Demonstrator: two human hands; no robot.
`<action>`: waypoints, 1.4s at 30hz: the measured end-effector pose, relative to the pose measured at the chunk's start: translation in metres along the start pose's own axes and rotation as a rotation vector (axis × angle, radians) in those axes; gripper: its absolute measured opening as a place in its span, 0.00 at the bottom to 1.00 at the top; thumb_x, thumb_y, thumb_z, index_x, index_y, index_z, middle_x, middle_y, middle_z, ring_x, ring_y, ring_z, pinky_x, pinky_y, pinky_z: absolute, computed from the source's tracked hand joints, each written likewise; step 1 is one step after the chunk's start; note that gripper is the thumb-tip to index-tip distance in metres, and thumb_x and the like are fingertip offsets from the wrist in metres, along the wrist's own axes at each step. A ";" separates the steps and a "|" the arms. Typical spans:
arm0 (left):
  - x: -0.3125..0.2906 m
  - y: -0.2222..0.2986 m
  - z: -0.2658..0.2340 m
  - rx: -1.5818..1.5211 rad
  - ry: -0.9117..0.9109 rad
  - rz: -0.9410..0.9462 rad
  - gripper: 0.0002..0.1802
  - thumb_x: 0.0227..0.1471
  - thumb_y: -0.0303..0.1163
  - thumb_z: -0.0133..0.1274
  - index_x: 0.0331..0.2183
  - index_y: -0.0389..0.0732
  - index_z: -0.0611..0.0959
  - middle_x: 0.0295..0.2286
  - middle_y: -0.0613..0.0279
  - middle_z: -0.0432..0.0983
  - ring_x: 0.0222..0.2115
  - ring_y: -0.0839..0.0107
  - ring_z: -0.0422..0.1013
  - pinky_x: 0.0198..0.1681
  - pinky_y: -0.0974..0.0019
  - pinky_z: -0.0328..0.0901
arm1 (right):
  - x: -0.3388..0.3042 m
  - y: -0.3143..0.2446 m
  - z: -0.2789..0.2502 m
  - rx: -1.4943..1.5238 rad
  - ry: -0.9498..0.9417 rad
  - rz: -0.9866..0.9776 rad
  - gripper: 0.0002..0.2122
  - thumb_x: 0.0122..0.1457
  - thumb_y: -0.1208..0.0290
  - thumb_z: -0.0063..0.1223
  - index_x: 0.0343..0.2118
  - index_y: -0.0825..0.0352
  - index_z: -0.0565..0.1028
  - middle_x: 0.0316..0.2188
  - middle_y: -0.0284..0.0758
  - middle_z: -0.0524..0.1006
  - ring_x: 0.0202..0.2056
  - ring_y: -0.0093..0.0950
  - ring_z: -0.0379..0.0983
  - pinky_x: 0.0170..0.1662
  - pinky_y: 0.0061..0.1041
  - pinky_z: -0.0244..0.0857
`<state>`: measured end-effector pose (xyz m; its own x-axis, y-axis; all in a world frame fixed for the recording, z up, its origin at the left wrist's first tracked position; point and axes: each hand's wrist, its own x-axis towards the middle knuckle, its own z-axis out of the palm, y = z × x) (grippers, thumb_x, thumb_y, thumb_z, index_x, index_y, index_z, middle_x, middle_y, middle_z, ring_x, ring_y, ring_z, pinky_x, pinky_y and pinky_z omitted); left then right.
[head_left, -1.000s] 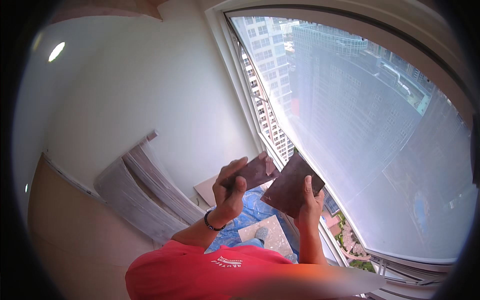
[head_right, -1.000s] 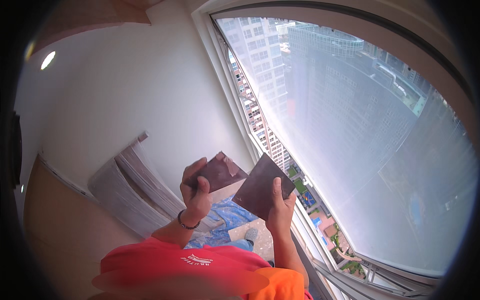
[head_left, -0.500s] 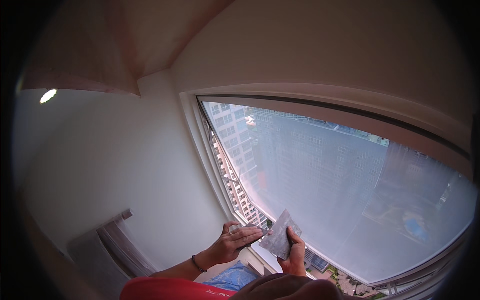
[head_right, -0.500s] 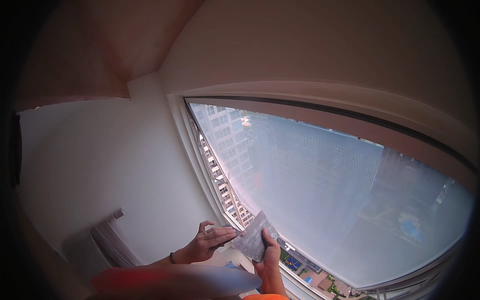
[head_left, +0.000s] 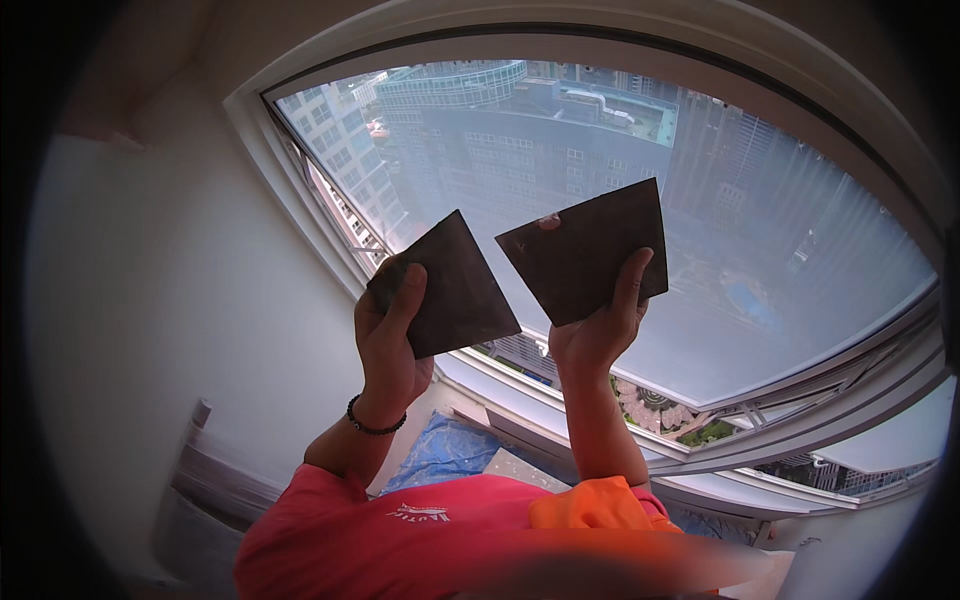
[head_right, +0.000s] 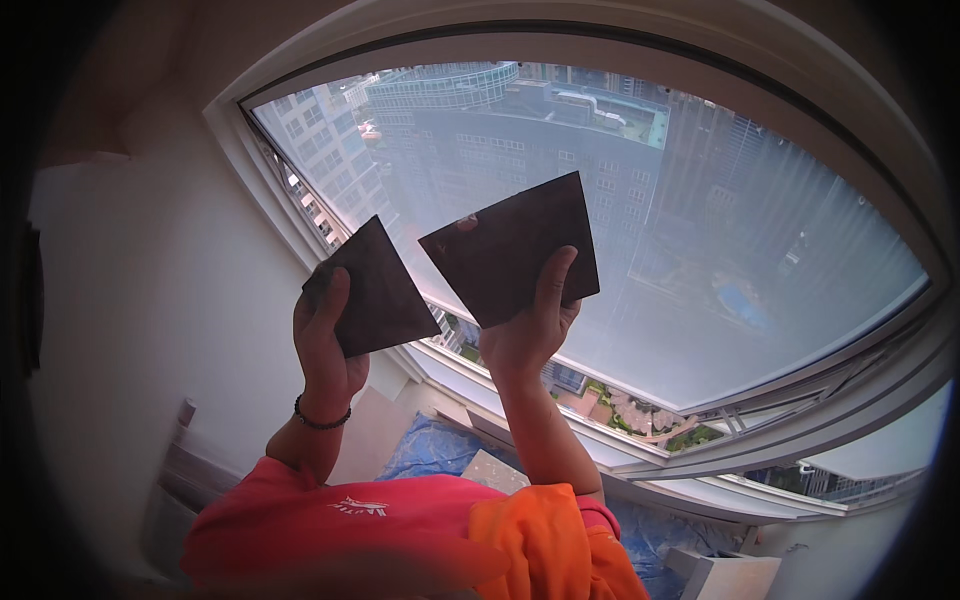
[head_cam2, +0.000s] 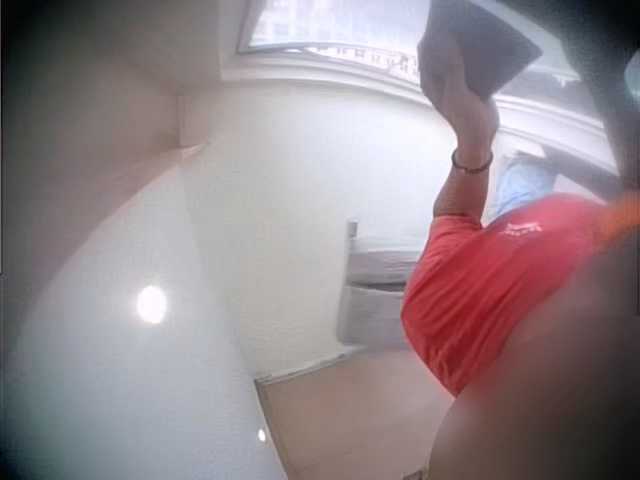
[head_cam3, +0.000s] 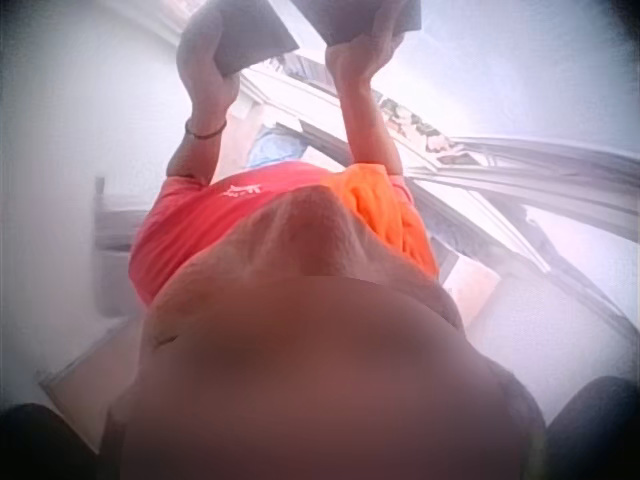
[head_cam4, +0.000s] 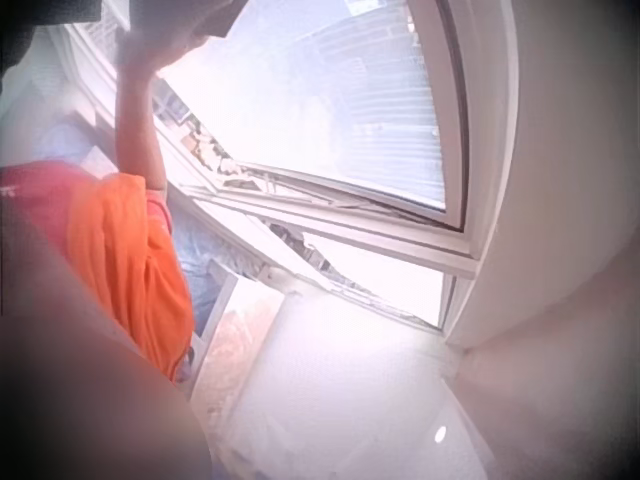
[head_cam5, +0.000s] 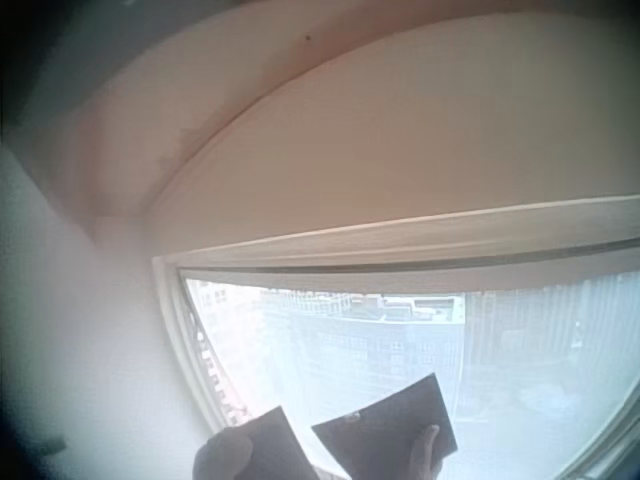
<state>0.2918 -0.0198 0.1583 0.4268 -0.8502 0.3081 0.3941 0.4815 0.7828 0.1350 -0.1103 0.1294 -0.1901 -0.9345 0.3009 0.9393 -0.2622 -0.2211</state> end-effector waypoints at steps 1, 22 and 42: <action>-0.001 -0.002 0.007 -0.032 -0.042 0.031 0.15 0.60 0.33 0.60 0.44 0.33 0.81 0.37 0.59 0.82 0.37 0.72 0.79 0.42 0.68 0.74 | -0.001 -0.003 0.003 -0.012 -0.036 -0.054 0.15 0.69 0.60 0.52 0.50 0.66 0.73 0.46 0.39 0.79 0.46 0.34 0.80 0.49 0.35 0.78; 0.097 0.079 0.282 -0.629 -0.158 0.776 0.17 0.66 0.35 0.51 0.51 0.35 0.79 0.46 0.58 0.78 0.45 0.70 0.73 0.48 0.67 0.68 | -0.066 -0.210 -0.038 -0.992 0.283 -0.194 0.15 0.66 0.61 0.59 0.45 0.68 0.75 0.39 0.30 0.76 0.39 0.20 0.73 0.43 0.22 0.71; 0.099 0.164 0.332 -0.616 -0.311 0.747 0.16 0.68 0.30 0.40 0.44 0.26 0.76 0.40 0.51 0.78 0.35 0.66 0.74 0.37 0.62 0.67 | -0.135 -0.250 -0.028 -1.125 0.663 -0.410 0.37 0.61 0.49 0.63 0.61 0.71 0.59 0.56 0.43 0.68 0.54 0.36 0.70 0.54 0.41 0.73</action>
<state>0.1286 -0.0954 0.4966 0.5393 -0.2620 0.8003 0.5016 0.8633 -0.0553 -0.0826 0.0745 0.1185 -0.7949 -0.5983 0.1006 0.1061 -0.3003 -0.9479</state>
